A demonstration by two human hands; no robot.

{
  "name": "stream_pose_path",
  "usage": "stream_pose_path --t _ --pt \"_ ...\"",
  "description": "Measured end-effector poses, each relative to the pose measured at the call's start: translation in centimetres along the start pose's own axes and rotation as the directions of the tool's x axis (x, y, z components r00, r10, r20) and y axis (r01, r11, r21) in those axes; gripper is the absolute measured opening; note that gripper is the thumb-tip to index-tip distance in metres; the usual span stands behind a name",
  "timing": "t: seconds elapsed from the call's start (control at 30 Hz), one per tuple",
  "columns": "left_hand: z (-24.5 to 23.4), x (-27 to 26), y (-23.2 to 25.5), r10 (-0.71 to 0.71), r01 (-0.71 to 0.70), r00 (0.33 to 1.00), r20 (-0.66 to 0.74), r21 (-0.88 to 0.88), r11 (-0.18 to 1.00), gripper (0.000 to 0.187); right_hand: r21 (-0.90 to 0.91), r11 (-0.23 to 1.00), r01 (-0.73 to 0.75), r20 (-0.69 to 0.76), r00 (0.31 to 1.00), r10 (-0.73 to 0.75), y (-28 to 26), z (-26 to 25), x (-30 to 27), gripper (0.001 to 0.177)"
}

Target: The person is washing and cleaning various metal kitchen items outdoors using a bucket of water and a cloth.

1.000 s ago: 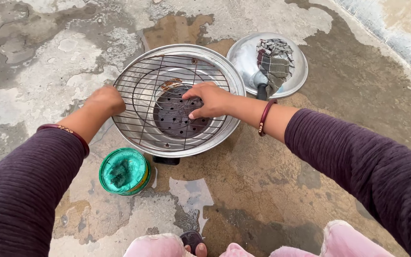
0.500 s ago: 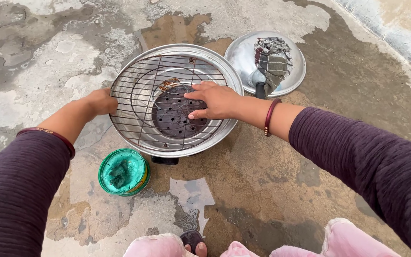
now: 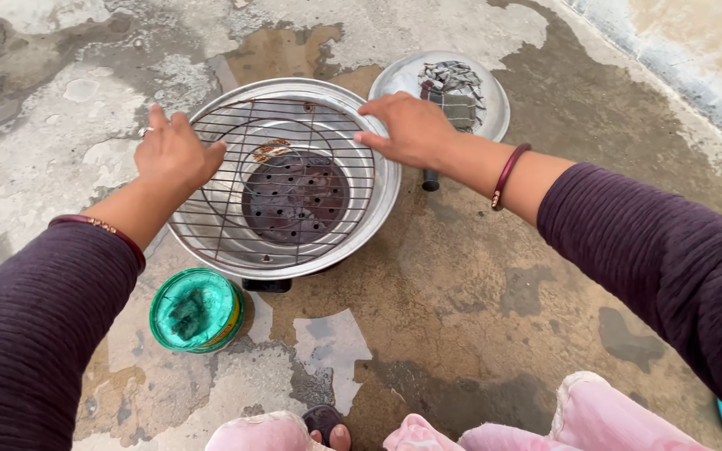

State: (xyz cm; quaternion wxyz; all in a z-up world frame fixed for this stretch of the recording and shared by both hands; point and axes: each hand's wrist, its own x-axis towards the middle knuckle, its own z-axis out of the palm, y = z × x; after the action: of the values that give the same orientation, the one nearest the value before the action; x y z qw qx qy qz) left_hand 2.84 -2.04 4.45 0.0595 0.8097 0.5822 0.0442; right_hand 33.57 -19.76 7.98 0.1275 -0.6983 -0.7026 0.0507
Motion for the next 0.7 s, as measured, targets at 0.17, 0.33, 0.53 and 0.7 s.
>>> stream_pose_path --t 0.17,0.33,0.53,0.7 --pt "0.0 -0.4 4.7 0.114 -0.125 0.985 -0.128 -0.088 0.988 0.076 -0.014 0.999 -0.047 -0.113 0.993 0.045 3.5 -0.4 -0.2 0.052" --pt "0.9 -1.4 11.5 0.333 -0.393 0.894 -0.301 -0.166 0.904 0.061 0.051 0.972 -0.229 -0.101 0.967 0.234 6.6 -0.6 -0.4 0.055" --pt "4.5 -0.8 19.8 0.568 -0.669 0.703 -0.427 -0.125 0.733 0.053 0.103 0.885 -0.454 0.003 0.89 0.456 12.6 2.7 -0.7 0.067" --pt "7.2 -0.8 24.9 0.596 -0.637 0.769 -0.232 -0.198 0.745 0.055 0.163 0.798 -0.581 0.09 0.814 0.574 20.9 9.3 0.0 0.084"
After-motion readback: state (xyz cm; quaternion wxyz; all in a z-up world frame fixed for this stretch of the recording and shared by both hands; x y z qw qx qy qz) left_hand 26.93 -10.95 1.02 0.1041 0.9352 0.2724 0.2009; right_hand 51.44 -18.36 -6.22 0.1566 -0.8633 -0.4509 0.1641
